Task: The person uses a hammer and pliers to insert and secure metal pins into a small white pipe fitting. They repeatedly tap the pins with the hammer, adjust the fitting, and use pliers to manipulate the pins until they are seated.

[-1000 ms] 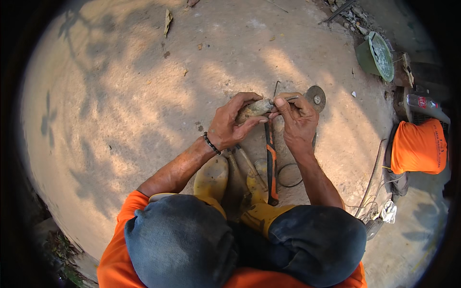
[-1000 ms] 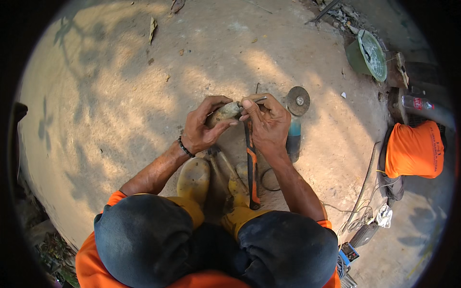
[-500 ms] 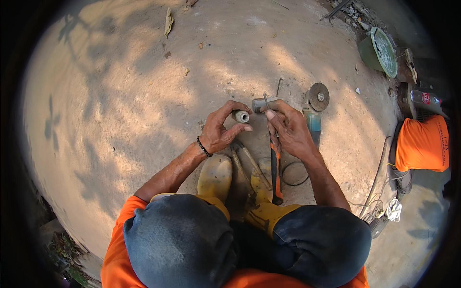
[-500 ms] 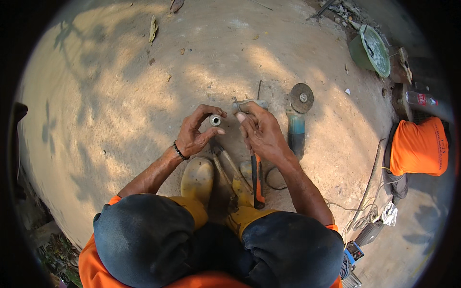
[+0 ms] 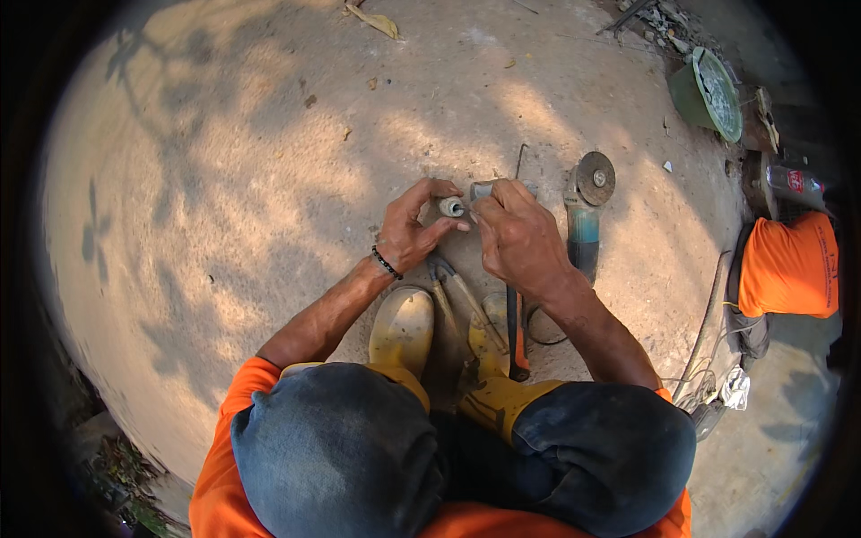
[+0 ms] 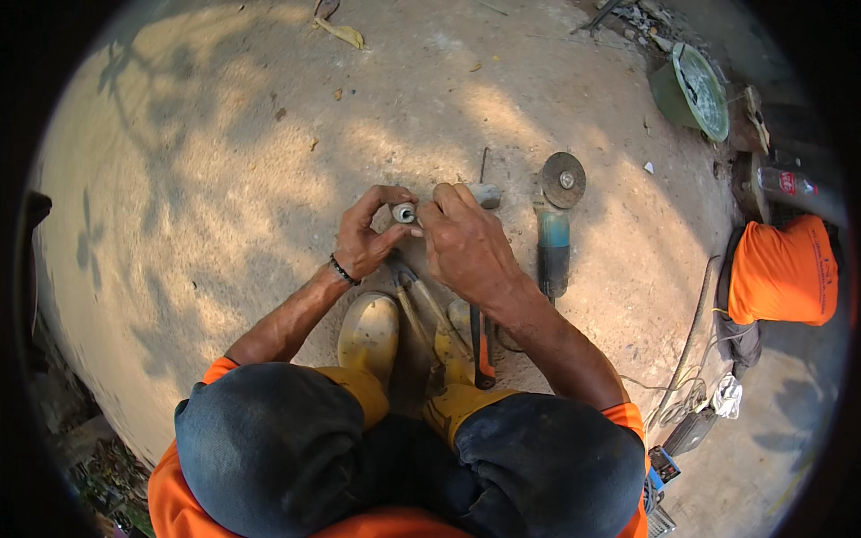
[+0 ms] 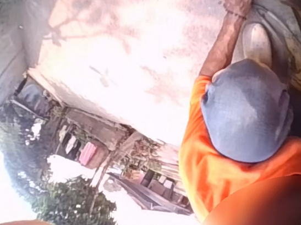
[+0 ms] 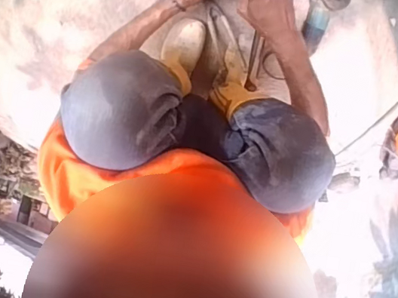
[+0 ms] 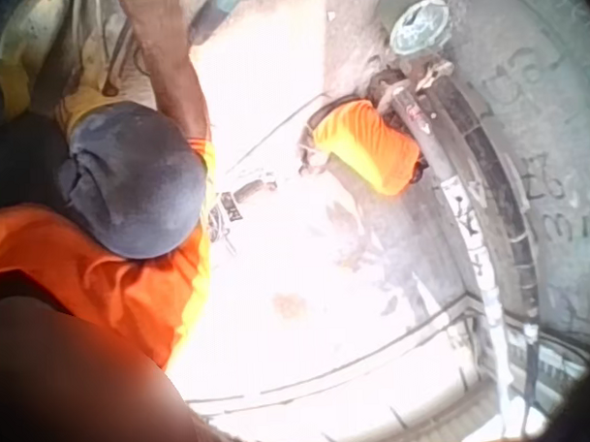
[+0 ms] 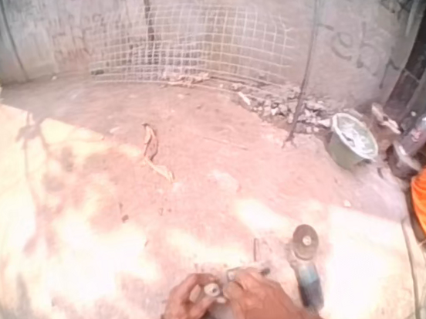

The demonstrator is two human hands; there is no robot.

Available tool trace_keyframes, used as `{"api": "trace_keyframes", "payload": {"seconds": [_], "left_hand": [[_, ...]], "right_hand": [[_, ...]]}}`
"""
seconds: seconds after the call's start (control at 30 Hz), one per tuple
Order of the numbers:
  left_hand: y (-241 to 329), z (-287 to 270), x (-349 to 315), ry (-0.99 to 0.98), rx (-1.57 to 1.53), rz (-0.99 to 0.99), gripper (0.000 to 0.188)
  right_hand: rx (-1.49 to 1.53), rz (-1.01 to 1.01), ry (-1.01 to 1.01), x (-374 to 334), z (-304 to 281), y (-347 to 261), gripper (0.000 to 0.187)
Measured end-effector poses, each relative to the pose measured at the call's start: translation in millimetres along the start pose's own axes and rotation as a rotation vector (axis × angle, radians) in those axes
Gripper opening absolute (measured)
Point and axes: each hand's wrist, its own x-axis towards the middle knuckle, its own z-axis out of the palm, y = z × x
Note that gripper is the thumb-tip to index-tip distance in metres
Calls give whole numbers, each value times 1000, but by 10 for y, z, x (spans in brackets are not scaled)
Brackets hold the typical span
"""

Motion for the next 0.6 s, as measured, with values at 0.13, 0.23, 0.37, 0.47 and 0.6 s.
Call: {"api": "trace_keyframes", "payload": {"seconds": [0.13,0.23,0.37,0.47,0.6], "left_hand": [[46,30,41,-57,125,8,49],[47,39,65,-43,136,30,50],[34,26,76,-3,114,32,50],[47,15,89,15,89,-1,49],[102,24,109,22,40,-13,44]], "right_hand": [[-237,-116,-177,138,-4,-161,28],[-200,-22,-206,240,-118,-157,22],[331,260,-228,249,-188,-14,22],[610,304,-94,177,-89,65,20],[347,70,117,100,96,128,19]]}}
